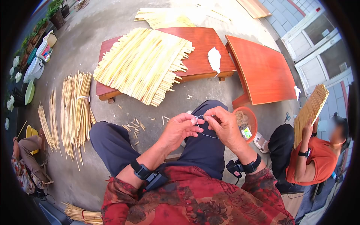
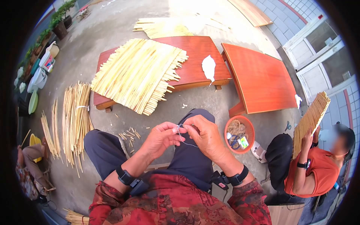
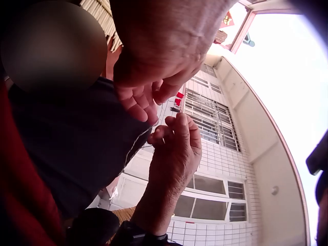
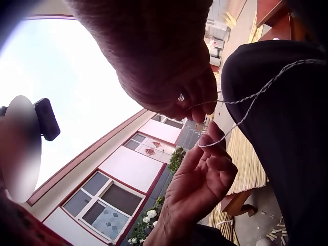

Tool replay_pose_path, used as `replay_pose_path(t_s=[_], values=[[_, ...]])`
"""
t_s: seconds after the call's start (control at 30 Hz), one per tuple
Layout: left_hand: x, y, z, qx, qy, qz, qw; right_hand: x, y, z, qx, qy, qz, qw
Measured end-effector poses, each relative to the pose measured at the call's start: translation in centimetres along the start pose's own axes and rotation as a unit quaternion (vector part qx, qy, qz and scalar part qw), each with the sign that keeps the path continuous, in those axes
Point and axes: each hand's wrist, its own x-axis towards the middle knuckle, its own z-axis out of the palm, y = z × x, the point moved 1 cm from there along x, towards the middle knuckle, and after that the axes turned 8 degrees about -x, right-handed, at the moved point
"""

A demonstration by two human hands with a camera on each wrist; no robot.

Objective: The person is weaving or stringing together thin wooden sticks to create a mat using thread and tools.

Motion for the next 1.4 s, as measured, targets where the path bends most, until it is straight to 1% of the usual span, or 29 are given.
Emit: replay_pose_path(t_s=[0.07,0.23,0.33,0.5,0.67,0.73,0.83,0.9,0.93,0.97,1.0,1.03,1.07,1.1,1.13,1.17,1.2,1.23,1.27,1.3,1.33,1.37,1.4], values=[[0.0,-0.1,0.1,0.002,0.006,-0.001,1.0,-0.2,0.1,0.0,-0.02,0.004,-0.018,1.0],[0.0,-0.2,0.1,0.009,0.009,-0.015,1.0,-0.5,0.0,-0.2,0.017,-0.004,0.015,1.0],[-0.1,-0.1,0.1,-0.014,-0.001,-0.015,1.0,-0.6,0.2,-0.3,0.016,-0.014,0.012,1.0],[-0.1,-0.2,0.2,0.01,0.016,-0.022,1.0,-0.7,0.1,-0.4,0.01,-0.022,0.001,1.0],[-0.2,-0.3,0.3,0.011,0.002,-0.024,1.0,-0.8,0.2,-0.4,0.016,-0.027,-0.002,1.0],[-0.2,-0.3,0.2,0.013,-0.007,-0.026,1.0,-0.8,0.4,-0.3,0.017,-0.02,0.006,1.0],[-0.4,-0.2,0.2,0.045,0.003,-0.016,0.999,-0.9,0.4,-0.5,0.036,-0.019,0.017,0.999],[-0.5,0.2,0.1,0.081,0.04,0.019,0.996,-1.0,0.4,-0.6,0.036,-0.014,0.02,0.999],[-0.6,0.2,0.1,0.082,0.04,0.02,0.996,-1.1,0.5,-0.7,0.036,-0.01,0.026,0.999],[-0.7,0.4,0.1,0.08,0.057,0.06,0.993,-1.2,0.6,-1.0,0.036,-0.009,0.024,0.999],[-0.8,0.6,0.0,0.077,0.074,0.1,0.989,-1.3,0.6,-1.2,-0.015,-0.019,0.01,1.0],[-0.9,0.7,-0.1,0.08,0.073,0.102,0.989,-1.3,0.6,-1.3,-0.066,-0.029,-0.004,0.997],[-0.9,0.8,-0.3,0.081,0.068,0.13,0.986,-1.4,0.5,-1.4,-0.065,-0.027,-0.007,0.997],[-1.0,1.0,-0.5,0.083,0.063,0.157,0.982,-1.4,0.3,-1.5,-0.108,-0.046,-0.021,0.993],[-1.1,1.1,-0.4,0.085,0.062,0.158,0.982,-1.4,0.1,-1.5,-0.15,-0.064,-0.033,0.986],[-1.3,1.2,-0.2,0.093,0.061,0.183,0.977,-1.4,0.0,-1.5,-0.15,-0.062,-0.035,0.986],[-1.5,1.4,0.0,0.102,0.06,0.207,0.971,-1.2,-0.4,-1.4,-0.177,-0.006,-0.076,0.981],[-1.7,1.6,0.3,0.105,0.058,0.209,0.971,-1.1,-0.8,-1.4,-0.203,0.049,-0.116,0.971],[-1.9,1.7,0.8,0.141,0.052,0.231,0.961,-0.9,-1.3,-1.3,-0.203,0.052,-0.118,0.971],[-2.1,1.9,1.3,0.177,0.047,0.251,0.95,-0.7,-1.8,-1.3,-0.067,0.057,-0.094,0.992],[-2.3,1.9,1.7,0.181,0.045,0.252,0.95,-0.6,-2.1,-1.2,0.07,0.062,-0.067,0.993],[-2.4,2.0,2.1,0.2,0.049,0.258,0.944,-0.5,-2.5,-0.7,0.128,0.042,-0.054,0.989],[-2.5,2.0,2.4,0.22,0.053,0.265,0.937,-0.4,-2.9,-0.1,0.13,0.047,-0.056,0.989]])
